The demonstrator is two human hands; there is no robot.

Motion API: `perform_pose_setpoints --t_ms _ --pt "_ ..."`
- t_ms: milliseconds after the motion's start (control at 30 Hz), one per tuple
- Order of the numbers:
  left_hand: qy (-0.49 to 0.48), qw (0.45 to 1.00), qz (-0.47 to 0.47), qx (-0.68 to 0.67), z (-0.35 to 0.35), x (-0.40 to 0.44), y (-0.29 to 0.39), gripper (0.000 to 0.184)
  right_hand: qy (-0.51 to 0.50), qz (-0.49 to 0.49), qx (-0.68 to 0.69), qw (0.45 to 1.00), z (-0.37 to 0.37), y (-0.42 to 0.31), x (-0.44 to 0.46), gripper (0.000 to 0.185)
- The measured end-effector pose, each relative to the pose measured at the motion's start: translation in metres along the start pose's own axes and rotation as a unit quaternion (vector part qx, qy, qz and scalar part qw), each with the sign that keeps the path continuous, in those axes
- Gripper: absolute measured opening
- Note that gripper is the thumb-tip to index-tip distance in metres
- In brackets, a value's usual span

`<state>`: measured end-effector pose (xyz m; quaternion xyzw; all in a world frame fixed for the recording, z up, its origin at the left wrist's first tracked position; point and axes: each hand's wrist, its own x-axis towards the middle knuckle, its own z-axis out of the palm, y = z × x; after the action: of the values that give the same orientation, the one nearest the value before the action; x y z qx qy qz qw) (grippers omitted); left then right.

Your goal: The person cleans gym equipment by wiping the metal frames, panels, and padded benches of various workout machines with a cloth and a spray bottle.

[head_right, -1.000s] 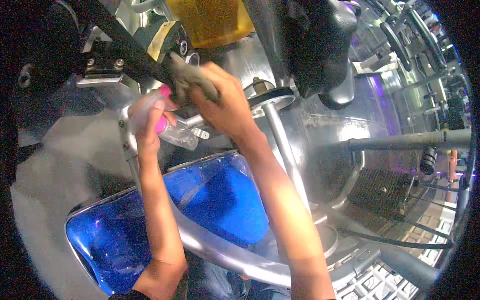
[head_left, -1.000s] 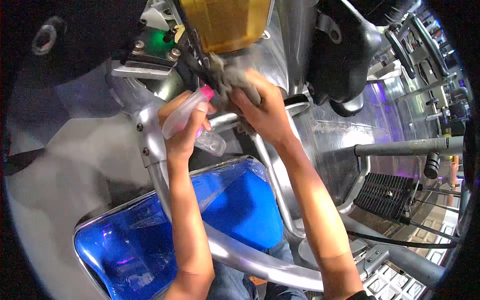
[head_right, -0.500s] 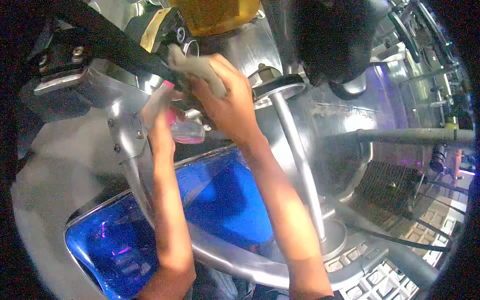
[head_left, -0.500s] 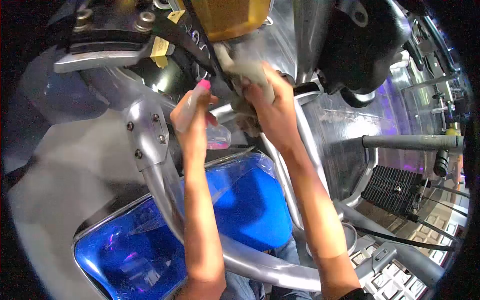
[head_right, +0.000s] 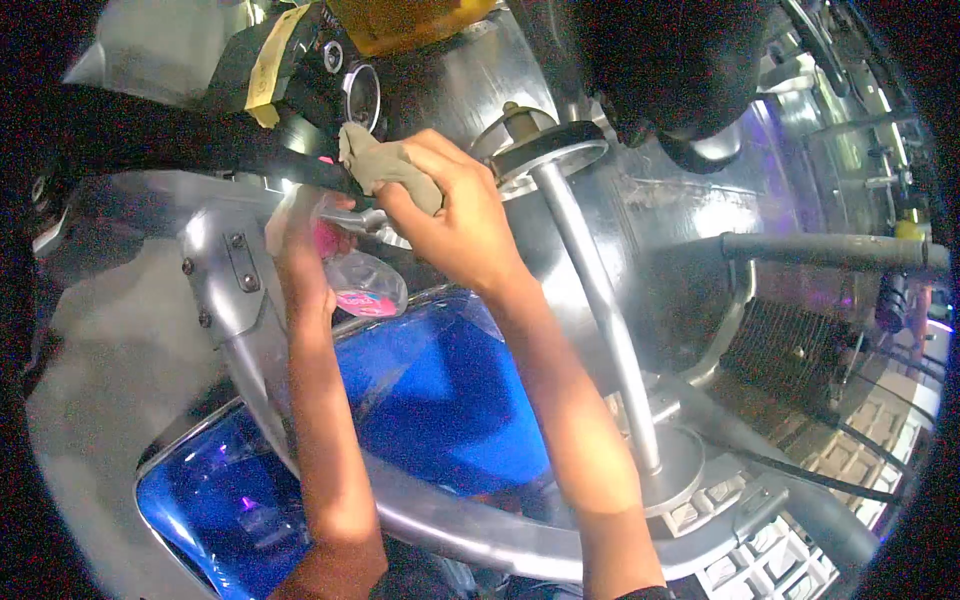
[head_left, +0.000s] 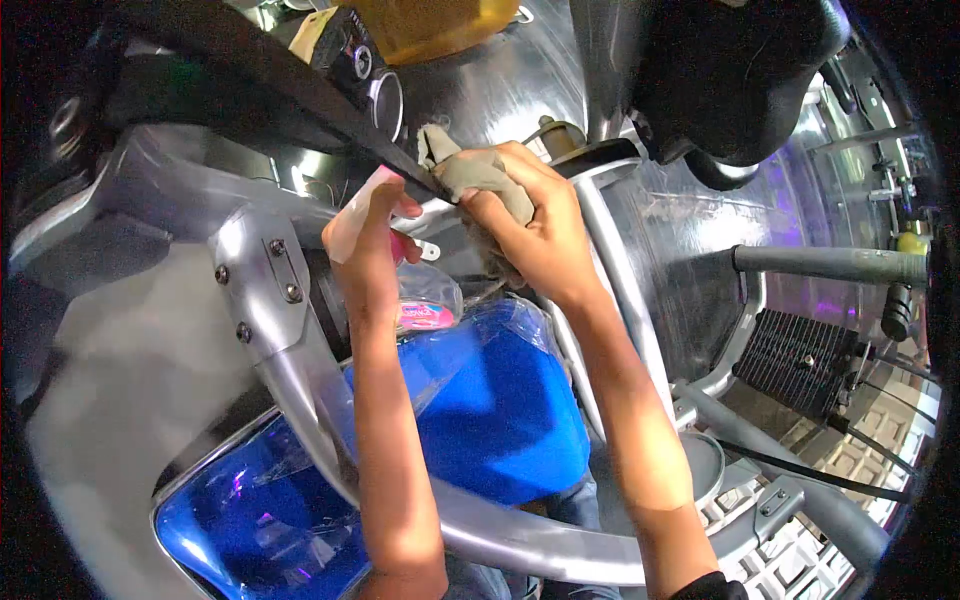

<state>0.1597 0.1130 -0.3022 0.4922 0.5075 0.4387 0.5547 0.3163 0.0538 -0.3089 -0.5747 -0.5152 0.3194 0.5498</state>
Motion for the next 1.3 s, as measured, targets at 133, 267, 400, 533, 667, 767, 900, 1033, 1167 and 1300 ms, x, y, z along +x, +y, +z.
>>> perform_pose_setpoints --t_ms 133,267,400,533,667,767,900,1033,1167,1300 --pt "-0.024 0.999 -0.029 -0.007 -0.001 0.005 -0.004 0.032 0.03 -0.02 -0.078 0.996 0.0 0.06 -0.011 0.026" --pt "-0.079 0.995 0.001 0.067 0.0 0.007 -0.004 0.031 0.018 0.115 -0.211 0.97 -0.001 0.129 -0.027 0.031" --pt "-0.097 0.982 -0.028 0.161 0.001 0.002 0.002 0.03 -0.016 0.109 -0.264 0.958 -0.003 0.104 -0.011 0.03" --pt "-0.091 0.987 -0.012 0.133 -0.001 0.002 -0.002 0.03 0.01 0.047 -0.013 0.999 -0.003 0.046 0.0 0.026" --pt "-0.06 0.992 -0.061 0.095 -0.003 0.004 -0.006 0.03 0.076 0.068 0.019 0.995 0.014 0.065 -0.01 0.025" --pt "-0.072 0.988 -0.044 0.128 -0.006 0.007 -0.01 0.031 0.088 0.07 -0.118 0.987 0.017 0.113 -0.021 0.025" --pt "-0.069 0.987 -0.063 0.133 0.0 0.005 -0.004 0.034 0.062 0.123 -0.256 0.957 0.016 0.13 -0.021 0.024" --pt "-0.09 0.982 -0.073 0.147 0.005 0.003 0.003 0.028 0.066 0.15 -0.34 0.926 0.025 0.14 -0.024 0.03" --pt "-0.072 0.991 -0.051 0.102 0.004 0.004 -0.003 0.031 0.123 0.133 -0.424 0.888 0.046 0.147 -0.031 0.026" --pt "-0.098 0.984 -0.005 0.151 0.001 0.006 -0.012 0.031 0.149 0.172 -0.4 0.888 0.047 0.139 -0.032 0.028"
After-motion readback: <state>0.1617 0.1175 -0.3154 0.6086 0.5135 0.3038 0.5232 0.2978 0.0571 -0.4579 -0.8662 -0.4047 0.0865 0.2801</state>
